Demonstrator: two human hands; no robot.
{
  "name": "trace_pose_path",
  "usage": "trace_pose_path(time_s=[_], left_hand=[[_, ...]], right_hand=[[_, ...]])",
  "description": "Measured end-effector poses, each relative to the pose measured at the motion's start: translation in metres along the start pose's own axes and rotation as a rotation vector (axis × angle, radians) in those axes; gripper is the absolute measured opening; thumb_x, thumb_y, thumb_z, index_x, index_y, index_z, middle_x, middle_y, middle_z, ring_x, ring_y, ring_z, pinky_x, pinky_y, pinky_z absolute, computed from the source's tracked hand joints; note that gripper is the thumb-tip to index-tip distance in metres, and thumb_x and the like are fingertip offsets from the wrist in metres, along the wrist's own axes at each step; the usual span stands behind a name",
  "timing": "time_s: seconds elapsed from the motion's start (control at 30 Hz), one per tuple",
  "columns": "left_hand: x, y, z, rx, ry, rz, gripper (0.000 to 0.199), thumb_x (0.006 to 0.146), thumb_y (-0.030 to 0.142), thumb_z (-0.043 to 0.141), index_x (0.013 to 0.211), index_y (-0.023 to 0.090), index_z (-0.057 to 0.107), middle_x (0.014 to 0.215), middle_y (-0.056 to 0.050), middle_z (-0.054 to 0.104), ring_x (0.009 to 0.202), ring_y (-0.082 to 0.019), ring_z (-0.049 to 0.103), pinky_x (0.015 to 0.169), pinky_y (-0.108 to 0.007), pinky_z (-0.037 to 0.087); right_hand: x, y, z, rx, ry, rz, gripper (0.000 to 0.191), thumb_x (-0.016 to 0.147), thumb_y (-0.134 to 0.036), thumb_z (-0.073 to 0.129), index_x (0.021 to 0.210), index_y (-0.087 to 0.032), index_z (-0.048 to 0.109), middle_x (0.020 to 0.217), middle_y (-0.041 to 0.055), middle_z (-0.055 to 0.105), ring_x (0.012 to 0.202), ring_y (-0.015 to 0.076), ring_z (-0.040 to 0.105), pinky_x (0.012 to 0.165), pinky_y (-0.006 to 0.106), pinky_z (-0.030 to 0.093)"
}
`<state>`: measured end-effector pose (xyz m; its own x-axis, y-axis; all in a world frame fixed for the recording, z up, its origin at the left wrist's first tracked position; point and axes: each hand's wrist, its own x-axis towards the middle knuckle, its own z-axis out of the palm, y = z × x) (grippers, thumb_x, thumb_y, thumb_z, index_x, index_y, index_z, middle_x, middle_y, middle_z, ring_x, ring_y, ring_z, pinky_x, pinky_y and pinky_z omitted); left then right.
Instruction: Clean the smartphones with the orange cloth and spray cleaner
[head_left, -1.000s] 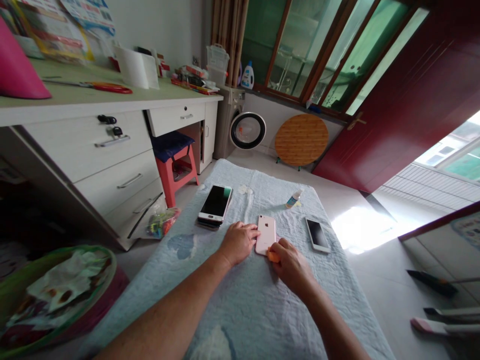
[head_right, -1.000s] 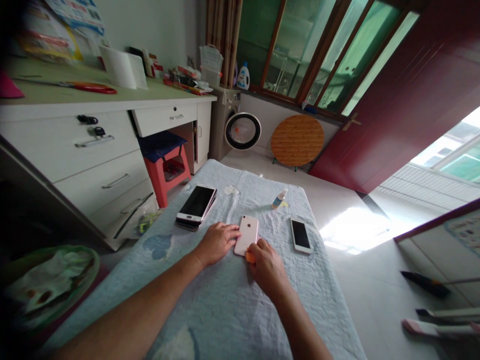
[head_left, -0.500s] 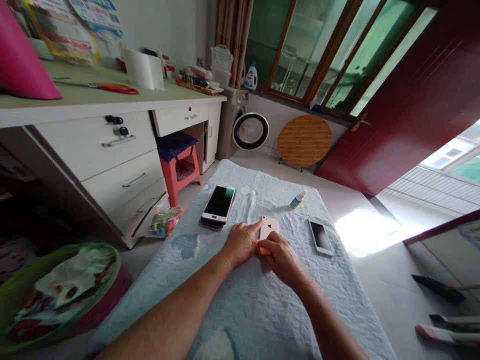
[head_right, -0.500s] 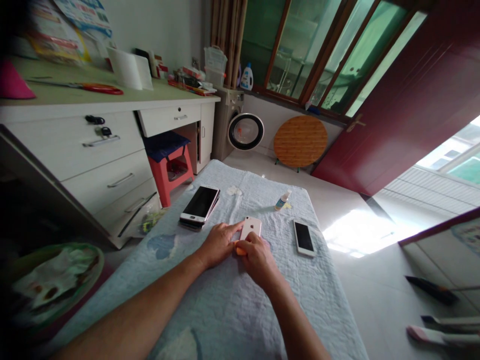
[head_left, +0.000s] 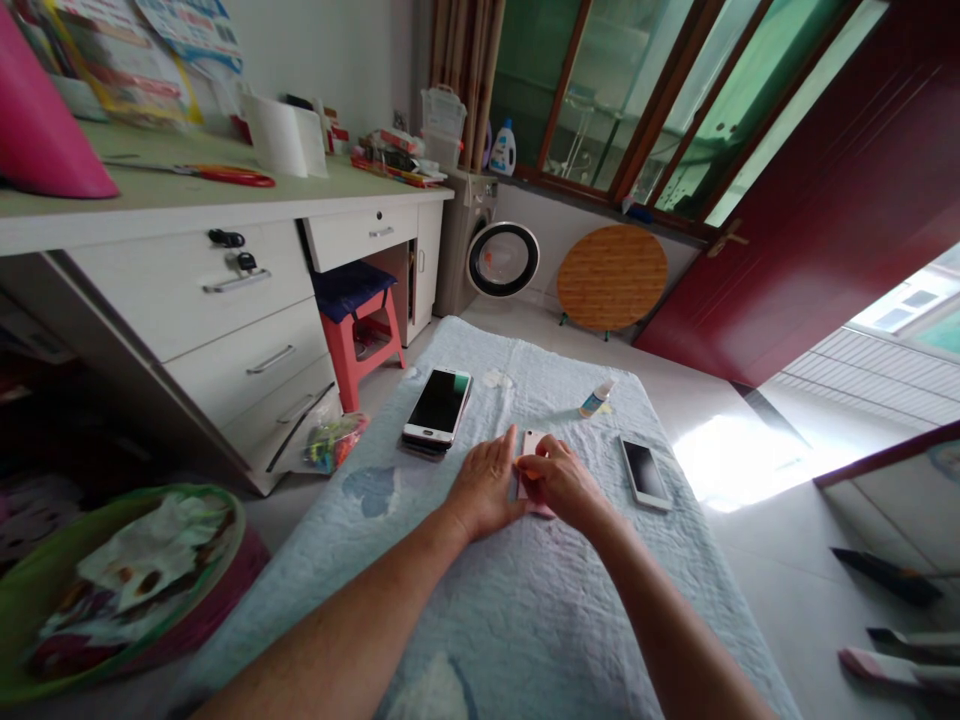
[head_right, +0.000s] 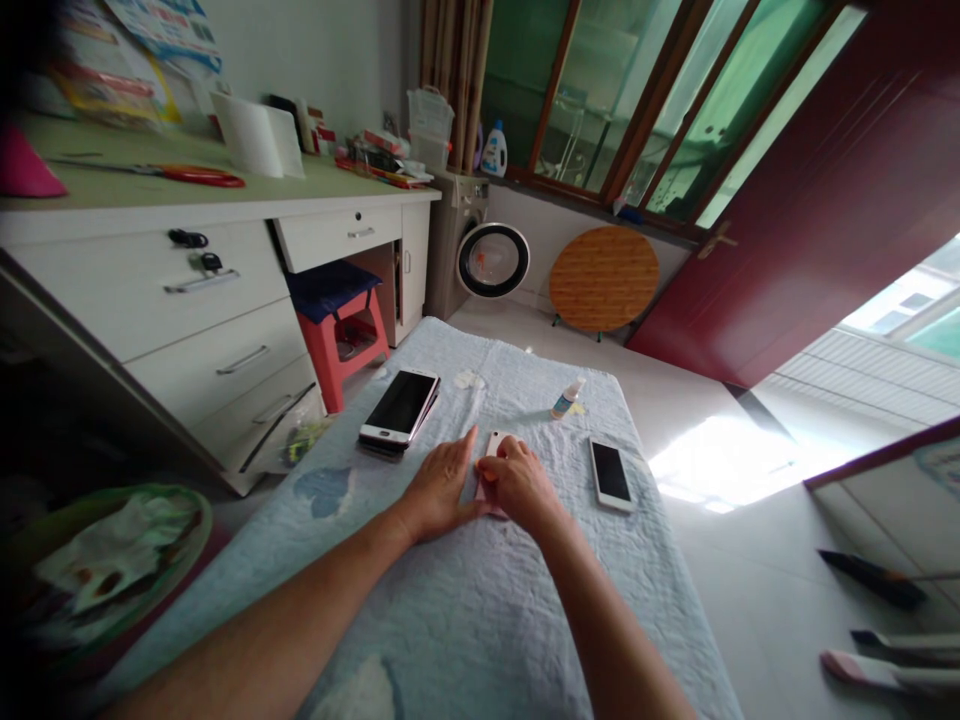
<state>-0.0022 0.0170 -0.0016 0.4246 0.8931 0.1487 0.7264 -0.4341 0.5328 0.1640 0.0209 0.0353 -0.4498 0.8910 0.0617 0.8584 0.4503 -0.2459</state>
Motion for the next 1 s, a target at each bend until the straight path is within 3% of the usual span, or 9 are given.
trace_pose_path(time_s=[0.2,0.37,0.73,0.9,1.0], left_hand=[[0.000,0.001,-0.001,0.006,-0.006,-0.027,0.103,0.067,0.049,0.069,0.145,0.016,0.011,0.148,-0.018,0.032,0.133,-0.033,0.036,0.110,-0.045,0.029],[-0.001,0.004,-0.004,0.003,0.010,-0.053,0.105,0.065,0.045,0.071,0.145,0.017,0.009,0.147,-0.017,0.034,0.131,-0.033,0.039,0.108,-0.046,0.032],[0.000,0.000,0.004,-0.012,0.085,-0.029,0.113,0.065,0.051,0.070,0.147,0.014,0.003,0.138,-0.019,0.044,0.125,-0.034,0.044,0.104,-0.047,0.036],[0.000,0.000,0.006,0.007,0.113,-0.023,0.106,0.069,0.045,0.068,0.147,0.012,0.006,0.140,-0.021,0.042,0.125,-0.034,0.044,0.104,-0.046,0.036],[-0.001,-0.001,0.008,0.015,0.108,-0.012,0.104,0.069,0.047,0.067,0.147,0.014,0.007,0.140,-0.019,0.043,0.125,-0.035,0.044,0.103,-0.047,0.035]], right_hand=[[0.032,0.016,-0.004,-0.075,-0.005,0.038,0.024,0.088,-0.018,0.053,0.099,-0.026,0.072,0.090,0.0044,0.050,0.082,0.0154,0.047,0.076,0.026,0.036],[0.041,0.020,-0.002,-0.087,-0.032,0.053,0.025,0.088,-0.018,0.052,0.101,-0.026,0.072,0.089,0.0052,0.051,0.082,0.0161,0.047,0.074,0.026,0.035],[0.003,0.001,0.006,0.025,-0.080,-0.047,0.013,0.081,-0.024,0.067,0.093,-0.025,0.072,0.091,0.0043,0.048,0.084,0.0168,0.042,0.074,0.028,0.035],[-0.015,-0.009,0.004,0.094,-0.097,-0.078,0.024,0.084,-0.012,0.059,0.096,-0.028,0.071,0.094,0.0040,0.050,0.087,0.0162,0.044,0.076,0.027,0.036],[-0.013,-0.006,0.005,0.107,-0.082,-0.085,0.022,0.083,-0.013,0.062,0.096,-0.028,0.072,0.095,0.0041,0.050,0.087,0.0163,0.044,0.077,0.027,0.037]])
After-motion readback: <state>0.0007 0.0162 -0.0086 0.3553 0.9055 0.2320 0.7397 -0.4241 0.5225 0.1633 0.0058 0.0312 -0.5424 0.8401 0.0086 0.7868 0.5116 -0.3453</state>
